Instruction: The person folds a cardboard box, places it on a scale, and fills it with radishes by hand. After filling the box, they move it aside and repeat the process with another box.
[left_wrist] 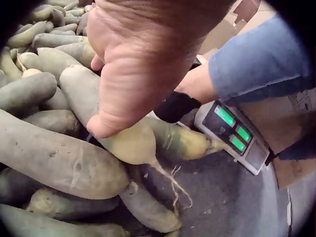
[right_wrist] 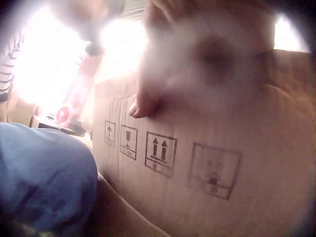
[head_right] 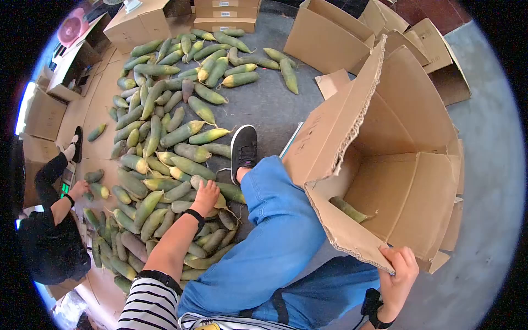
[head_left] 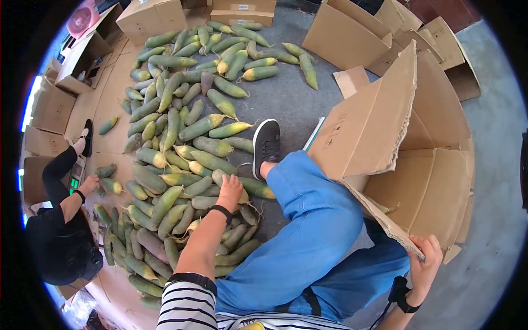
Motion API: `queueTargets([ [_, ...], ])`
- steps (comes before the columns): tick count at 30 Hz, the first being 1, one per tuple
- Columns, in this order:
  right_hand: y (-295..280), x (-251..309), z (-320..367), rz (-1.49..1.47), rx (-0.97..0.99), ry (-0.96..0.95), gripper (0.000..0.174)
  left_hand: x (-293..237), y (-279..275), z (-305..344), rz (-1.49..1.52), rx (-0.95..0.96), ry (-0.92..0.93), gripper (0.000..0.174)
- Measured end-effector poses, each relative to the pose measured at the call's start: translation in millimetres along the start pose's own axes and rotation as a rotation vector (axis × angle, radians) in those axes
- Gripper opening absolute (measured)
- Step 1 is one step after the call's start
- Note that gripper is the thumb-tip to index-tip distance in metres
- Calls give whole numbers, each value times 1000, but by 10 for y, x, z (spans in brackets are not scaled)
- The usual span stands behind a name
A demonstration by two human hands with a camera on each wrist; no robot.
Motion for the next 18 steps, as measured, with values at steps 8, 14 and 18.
queueTargets([
  [8,-5,-7,0,19,8,20,30,-10,-169,-32,-93,75,-6,26],
  [14,-21,26,-17,1,-18,19,26,-90,-345,526,181,-158,-23,34],
  [18,-40,40,-13,-37,-39,-11,26,50,-628,1046,440,-366,-175,50],
])
Point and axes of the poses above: each hand's wrist, its own z-axis away from the middle knuckle, its own y-axis out of the palm, x = y × z, the point moved 3 cm from there along -z, towards the middle knuckle, and after that the axes turned 13 degrees about y, right-handed, at the moved point
